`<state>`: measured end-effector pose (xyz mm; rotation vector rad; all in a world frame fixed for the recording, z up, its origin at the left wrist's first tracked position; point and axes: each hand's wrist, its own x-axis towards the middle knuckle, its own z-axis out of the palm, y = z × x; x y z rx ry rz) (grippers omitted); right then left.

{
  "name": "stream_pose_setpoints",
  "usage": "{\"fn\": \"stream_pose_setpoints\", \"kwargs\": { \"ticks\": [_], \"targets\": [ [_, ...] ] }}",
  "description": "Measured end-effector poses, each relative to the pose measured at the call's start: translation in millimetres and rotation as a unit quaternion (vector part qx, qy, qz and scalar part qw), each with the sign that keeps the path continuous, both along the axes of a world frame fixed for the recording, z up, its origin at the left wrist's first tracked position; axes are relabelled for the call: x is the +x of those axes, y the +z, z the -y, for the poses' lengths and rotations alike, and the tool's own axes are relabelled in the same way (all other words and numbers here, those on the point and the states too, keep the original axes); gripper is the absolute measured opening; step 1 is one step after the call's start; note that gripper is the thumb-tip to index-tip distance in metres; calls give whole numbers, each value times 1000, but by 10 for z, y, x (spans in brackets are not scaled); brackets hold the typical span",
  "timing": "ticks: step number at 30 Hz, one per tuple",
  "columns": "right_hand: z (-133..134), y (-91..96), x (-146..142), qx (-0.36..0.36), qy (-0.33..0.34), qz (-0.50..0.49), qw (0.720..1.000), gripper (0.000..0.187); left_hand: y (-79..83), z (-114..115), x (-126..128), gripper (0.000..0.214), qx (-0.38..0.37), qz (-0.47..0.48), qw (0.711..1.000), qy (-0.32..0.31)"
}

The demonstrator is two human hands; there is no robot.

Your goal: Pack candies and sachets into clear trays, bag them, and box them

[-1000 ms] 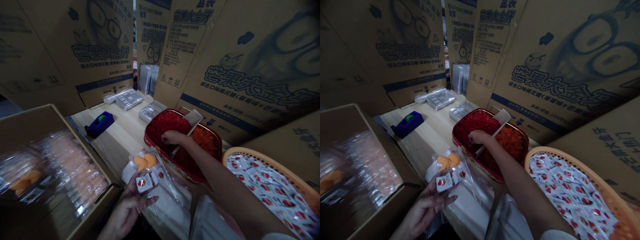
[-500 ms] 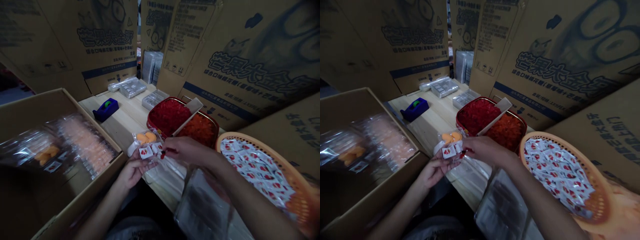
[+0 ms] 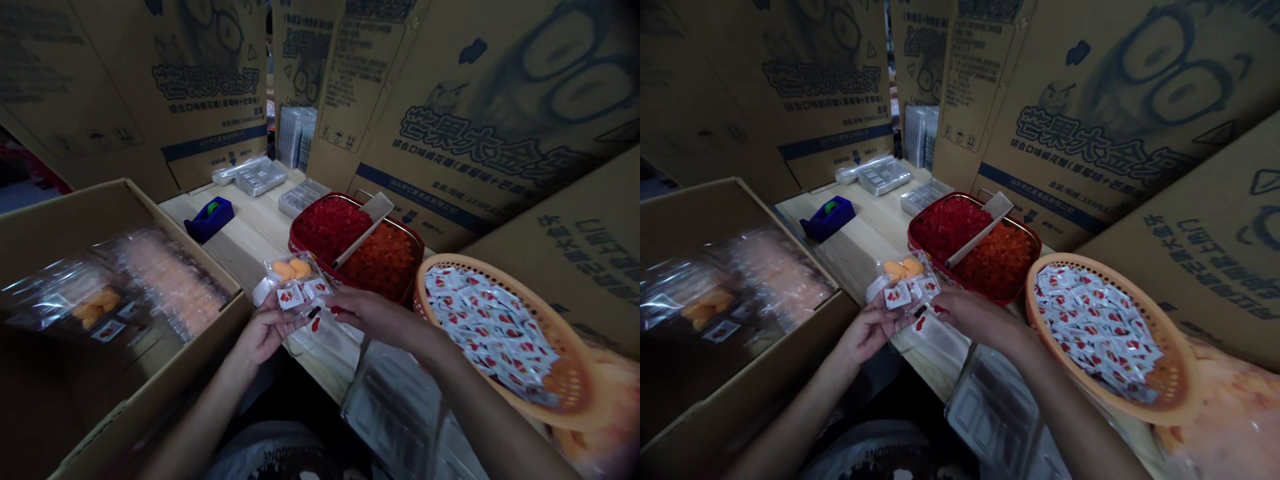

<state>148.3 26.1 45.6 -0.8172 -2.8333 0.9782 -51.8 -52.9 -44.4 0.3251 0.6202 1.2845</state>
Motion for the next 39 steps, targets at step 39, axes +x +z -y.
{"fn": "stream_pose_setpoints", "kwargs": {
  "ticks": [39],
  "targets": [
    [-1440,-172,-224,204,-327,40,922,11,4,-64,-22,72,-19,-6,1000,16]
  ]
}}
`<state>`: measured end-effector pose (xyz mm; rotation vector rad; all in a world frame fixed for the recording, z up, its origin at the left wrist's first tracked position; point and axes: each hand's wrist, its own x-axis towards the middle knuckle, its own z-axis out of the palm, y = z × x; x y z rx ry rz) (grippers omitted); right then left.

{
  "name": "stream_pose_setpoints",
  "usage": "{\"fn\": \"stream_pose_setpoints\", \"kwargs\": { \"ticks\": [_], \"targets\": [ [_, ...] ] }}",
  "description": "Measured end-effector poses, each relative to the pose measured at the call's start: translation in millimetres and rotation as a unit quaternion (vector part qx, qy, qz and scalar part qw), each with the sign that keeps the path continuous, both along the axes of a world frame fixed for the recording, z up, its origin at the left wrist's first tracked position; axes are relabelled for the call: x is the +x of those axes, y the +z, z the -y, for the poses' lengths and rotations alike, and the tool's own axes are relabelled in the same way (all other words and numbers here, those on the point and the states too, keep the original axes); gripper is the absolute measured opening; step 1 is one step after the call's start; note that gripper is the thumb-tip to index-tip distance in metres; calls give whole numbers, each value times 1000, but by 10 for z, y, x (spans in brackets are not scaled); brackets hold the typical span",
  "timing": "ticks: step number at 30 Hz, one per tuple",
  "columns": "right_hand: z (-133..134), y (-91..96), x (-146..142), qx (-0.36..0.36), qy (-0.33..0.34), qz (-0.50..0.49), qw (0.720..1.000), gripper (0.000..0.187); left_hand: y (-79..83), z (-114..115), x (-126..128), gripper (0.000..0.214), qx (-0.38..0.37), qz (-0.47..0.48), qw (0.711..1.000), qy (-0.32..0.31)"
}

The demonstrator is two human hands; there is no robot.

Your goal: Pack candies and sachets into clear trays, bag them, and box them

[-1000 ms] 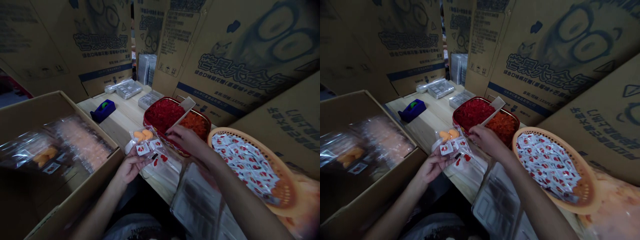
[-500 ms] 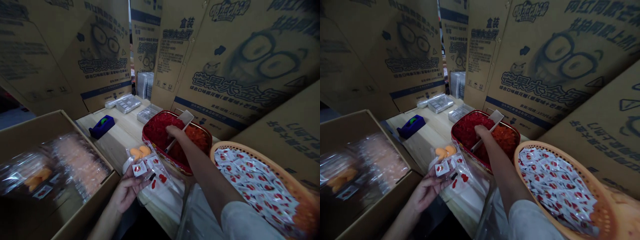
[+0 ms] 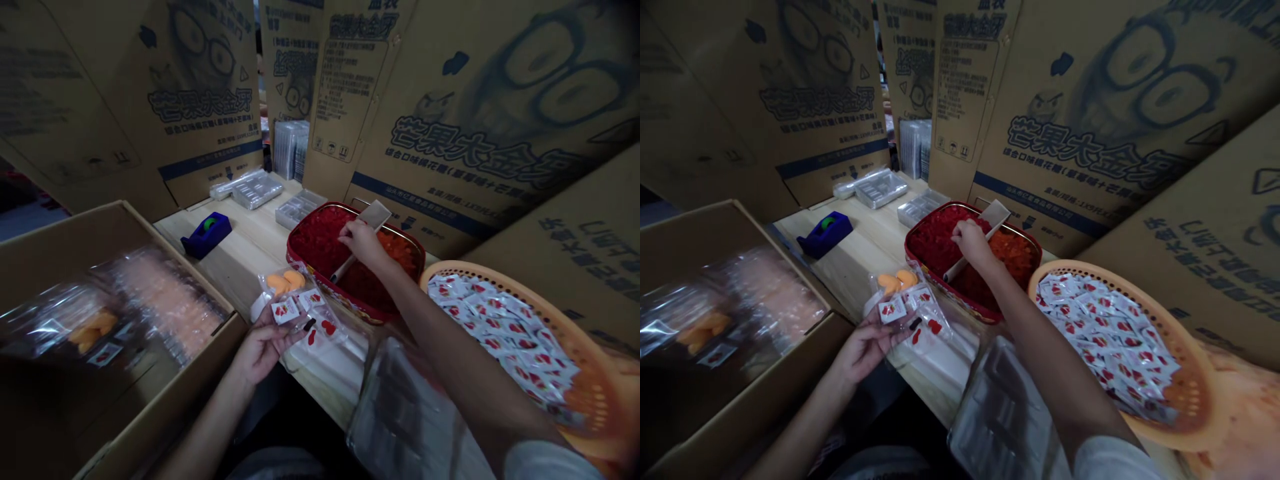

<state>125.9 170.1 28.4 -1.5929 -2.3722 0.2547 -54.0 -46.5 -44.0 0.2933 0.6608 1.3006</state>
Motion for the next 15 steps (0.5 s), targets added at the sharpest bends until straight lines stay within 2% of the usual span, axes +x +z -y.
{"fn": "stream_pose_setpoints", "kwargs": {
  "ticks": [2,5,8,11,15],
  "targets": [
    [352,101,33,-7,58,-82,995,7,10,0,0,69,1,-4,1000,-2],
    [970,171,41,-97,203,-207,952,5,21,8,14,63,3,-2,1000,-5],
    [1484,161,-7,-166,299,-219,914,6,32,34,55,60,12,0,1000,-9],
    [1749,133,-51,-184,335,-168,909,8,58,80,109,61,13,2,1000,-13],
    [1831,100,-18,-179,336,-153,912,14,113,153,169,69,11,3,1000,-29]
  ]
}}
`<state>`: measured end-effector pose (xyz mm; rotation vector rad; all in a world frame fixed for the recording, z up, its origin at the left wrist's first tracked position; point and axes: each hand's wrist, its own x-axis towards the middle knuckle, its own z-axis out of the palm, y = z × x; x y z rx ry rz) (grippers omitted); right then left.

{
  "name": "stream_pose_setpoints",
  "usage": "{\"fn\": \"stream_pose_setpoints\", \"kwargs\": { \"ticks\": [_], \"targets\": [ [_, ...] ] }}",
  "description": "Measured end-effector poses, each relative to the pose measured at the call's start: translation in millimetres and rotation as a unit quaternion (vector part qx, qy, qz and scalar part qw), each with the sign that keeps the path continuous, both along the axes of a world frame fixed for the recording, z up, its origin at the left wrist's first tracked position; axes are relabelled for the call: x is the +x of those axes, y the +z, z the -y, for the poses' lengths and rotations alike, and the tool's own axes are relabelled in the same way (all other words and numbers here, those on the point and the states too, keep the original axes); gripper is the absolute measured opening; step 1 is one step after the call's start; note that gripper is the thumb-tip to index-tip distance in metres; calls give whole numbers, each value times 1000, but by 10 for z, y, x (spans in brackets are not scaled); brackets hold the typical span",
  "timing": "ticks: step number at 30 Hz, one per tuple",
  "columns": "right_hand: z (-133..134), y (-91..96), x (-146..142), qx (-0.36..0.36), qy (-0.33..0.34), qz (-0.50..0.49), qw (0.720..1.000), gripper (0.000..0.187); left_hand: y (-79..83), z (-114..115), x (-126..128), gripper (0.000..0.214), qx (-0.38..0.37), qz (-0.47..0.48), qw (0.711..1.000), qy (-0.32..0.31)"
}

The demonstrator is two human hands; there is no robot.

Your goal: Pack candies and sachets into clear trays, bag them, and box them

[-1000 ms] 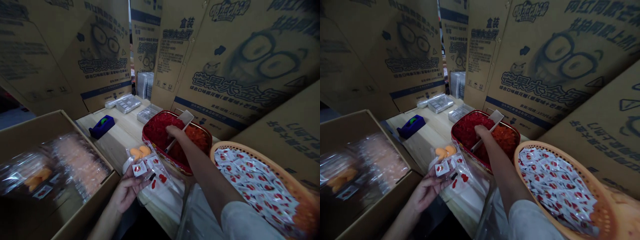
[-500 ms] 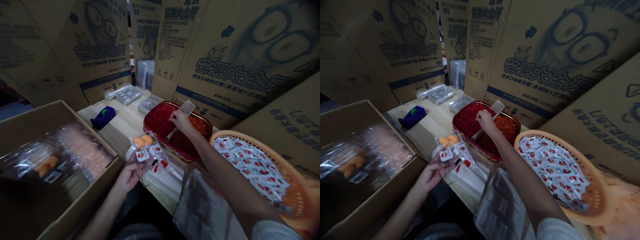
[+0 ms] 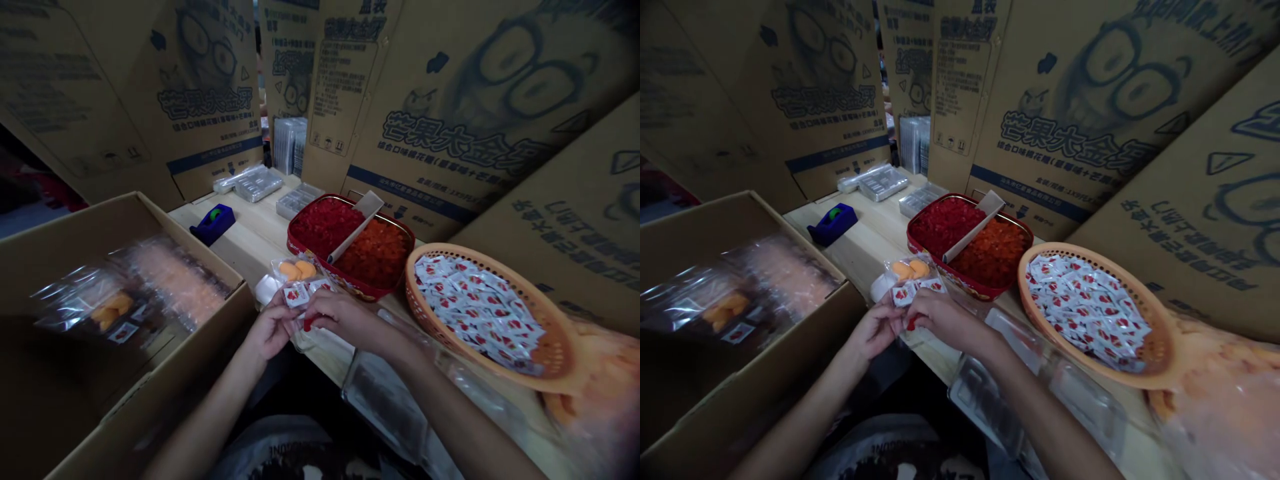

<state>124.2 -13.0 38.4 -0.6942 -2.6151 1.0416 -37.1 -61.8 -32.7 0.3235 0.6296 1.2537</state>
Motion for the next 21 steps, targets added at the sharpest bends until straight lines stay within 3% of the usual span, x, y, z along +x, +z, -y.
{"fn": "stream_pose_setpoints", "kwargs": {
  "ticks": [6,10,13,16,19,21],
  "targets": [
    [86,-87,68,13,-83,-57,995,9,61,58,43,74,3,7,1000,-10],
    [79,-16,61,18,-99,-93,991,10,60,70,64,77,11,15,1000,-16],
    [-175,129,51,80,-164,-138,974,12,44,86,75,79,9,25,999,-24],
    [-640,273,56,172,-243,-156,942,18,33,108,78,79,2,22,999,-31],
    [-1011,343,137,182,-278,-118,936,19,37,132,74,76,1,15,999,-40],
    [-1030,322,251,192,-299,-116,928,19,43,149,64,76,5,12,999,-46]
  ]
}}
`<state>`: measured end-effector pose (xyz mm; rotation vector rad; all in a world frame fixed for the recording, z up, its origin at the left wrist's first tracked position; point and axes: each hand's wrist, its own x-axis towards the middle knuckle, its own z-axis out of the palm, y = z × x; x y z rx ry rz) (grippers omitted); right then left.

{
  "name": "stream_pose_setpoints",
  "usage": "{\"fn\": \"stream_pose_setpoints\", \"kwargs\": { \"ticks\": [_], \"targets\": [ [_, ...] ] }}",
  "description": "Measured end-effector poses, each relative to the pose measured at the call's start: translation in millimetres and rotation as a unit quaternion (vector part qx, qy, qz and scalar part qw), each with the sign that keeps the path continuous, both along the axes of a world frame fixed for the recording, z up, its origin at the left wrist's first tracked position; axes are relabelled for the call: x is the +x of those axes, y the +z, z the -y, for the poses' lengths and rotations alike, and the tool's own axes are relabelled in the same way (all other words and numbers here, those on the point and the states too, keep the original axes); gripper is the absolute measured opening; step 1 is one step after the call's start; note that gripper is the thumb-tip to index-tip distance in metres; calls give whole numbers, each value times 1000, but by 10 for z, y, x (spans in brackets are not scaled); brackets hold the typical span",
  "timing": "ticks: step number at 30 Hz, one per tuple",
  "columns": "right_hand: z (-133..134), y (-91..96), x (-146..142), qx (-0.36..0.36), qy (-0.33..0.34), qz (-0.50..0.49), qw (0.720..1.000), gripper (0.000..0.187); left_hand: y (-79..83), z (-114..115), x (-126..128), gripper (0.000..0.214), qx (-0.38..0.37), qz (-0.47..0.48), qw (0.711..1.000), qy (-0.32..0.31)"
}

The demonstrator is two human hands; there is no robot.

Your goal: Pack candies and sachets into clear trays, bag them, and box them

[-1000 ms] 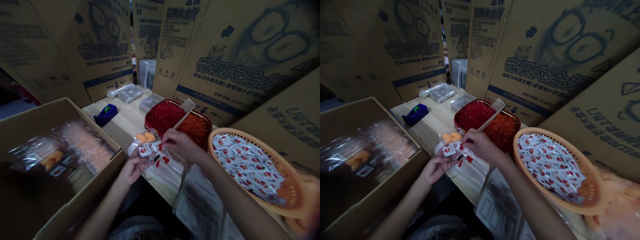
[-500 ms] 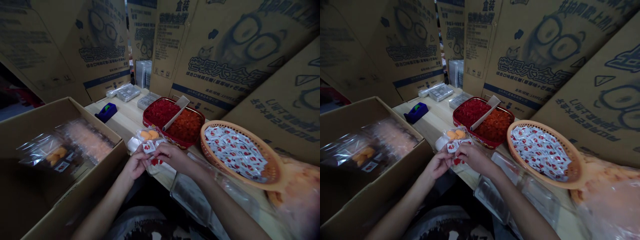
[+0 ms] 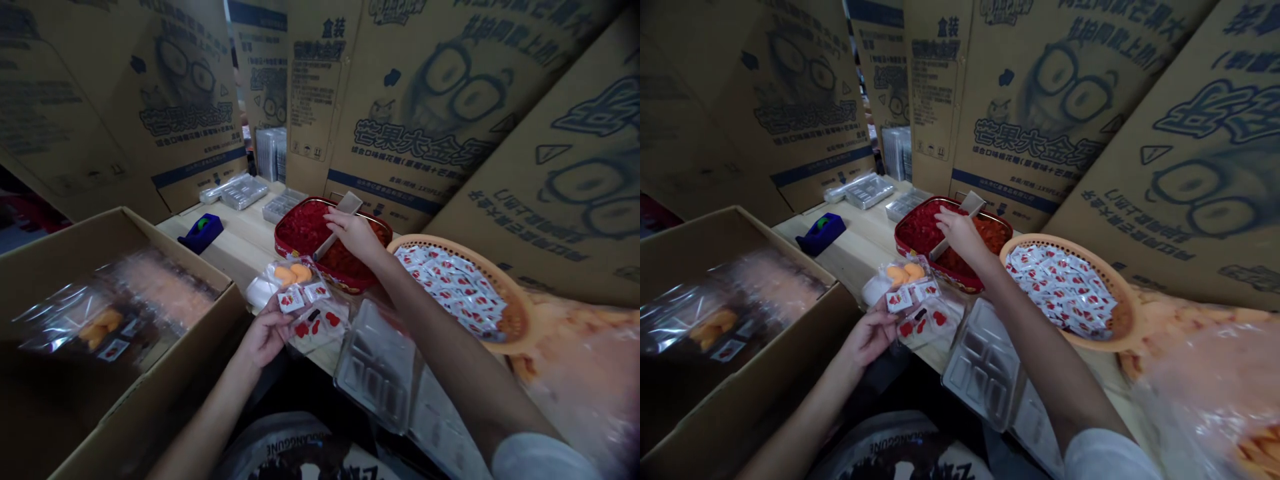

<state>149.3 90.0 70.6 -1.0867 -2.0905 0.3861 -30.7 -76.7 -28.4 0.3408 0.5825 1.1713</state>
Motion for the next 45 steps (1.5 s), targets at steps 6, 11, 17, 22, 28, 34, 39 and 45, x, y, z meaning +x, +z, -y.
{"fn": "stream_pose_setpoints", "kwargs": {
  "ticks": [6,11,17,22,28,34,39,45],
  "targets": [
    [903,-530,518,47,-177,12,983,22,-15,66,-32,80,8,-11,1000,-7],
    [1407,-1180,767,-42,-291,187,937,29,-54,115,-11,80,-1,-13,1000,-25],
    [1419,-1538,798,-29,-331,231,914,32,-81,141,26,79,4,-19,999,-30],
    [1425,-1634,845,-1,-329,199,923,34,-83,147,1,78,-12,-24,999,-30],
    [1422,-1617,839,21,-339,179,924,36,-72,155,-18,78,-11,-35,999,-25],
    [1464,-1403,831,62,-351,127,926,35,-65,164,-14,78,-9,-26,999,-33],
    [1600,-883,791,22,-240,-10,970,32,-58,152,-7,75,-44,-5,999,-31],
    [1400,-368,330,-48,-143,13,988,31,-72,178,104,50,-59,12,994,-90]
  ]
}}
